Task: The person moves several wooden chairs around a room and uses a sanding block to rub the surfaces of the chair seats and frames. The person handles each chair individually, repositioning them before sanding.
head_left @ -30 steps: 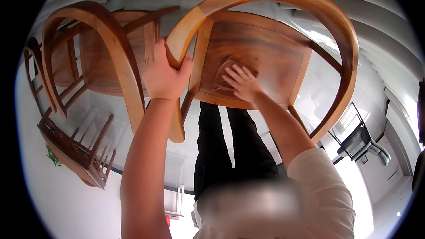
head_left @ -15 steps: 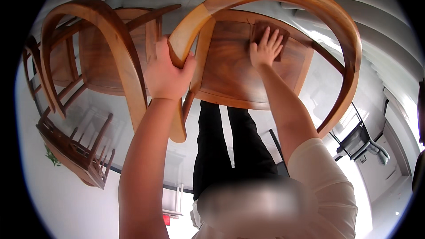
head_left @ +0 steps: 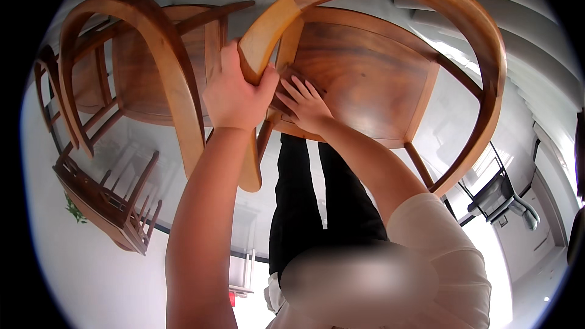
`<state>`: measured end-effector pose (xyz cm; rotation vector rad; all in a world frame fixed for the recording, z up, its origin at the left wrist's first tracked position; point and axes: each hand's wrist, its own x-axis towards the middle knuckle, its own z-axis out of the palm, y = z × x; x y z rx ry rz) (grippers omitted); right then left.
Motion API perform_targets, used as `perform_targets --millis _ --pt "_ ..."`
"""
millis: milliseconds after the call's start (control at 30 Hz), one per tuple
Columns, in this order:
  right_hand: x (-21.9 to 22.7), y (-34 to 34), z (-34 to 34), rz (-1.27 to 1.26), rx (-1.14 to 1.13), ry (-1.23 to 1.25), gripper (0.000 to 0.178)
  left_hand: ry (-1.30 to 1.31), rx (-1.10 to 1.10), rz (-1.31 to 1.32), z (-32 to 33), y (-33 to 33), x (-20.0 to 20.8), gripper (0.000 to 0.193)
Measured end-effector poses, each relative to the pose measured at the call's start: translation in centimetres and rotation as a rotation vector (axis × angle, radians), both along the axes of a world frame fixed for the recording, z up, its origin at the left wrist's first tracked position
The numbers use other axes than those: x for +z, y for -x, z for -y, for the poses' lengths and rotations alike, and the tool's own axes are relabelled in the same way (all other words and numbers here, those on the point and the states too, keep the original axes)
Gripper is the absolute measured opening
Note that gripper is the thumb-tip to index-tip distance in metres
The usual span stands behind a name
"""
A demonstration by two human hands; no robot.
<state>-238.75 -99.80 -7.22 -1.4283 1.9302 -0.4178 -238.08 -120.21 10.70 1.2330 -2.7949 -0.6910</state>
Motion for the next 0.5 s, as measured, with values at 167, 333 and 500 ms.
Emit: perform_targets --millis 167,333,500 --pt "1.5 5.7 -5.1 -0.144 0.214 -0.174 0.066 -0.045 0.045 -0.006 1.0 -0.9 0.2 0.057" --pt "-1.6 15.2 -2.4 -0.404 -0.464 -0.069 0.067 -0.077 0.025 -0.017 1.7 -0.6 0.3 0.055" --pt "-3.6 14.6 4.3 -0.426 -0.621 -0.091 0.068 -0.049 -0.002 -0.071 1.3 0.1 0.5 0.052"
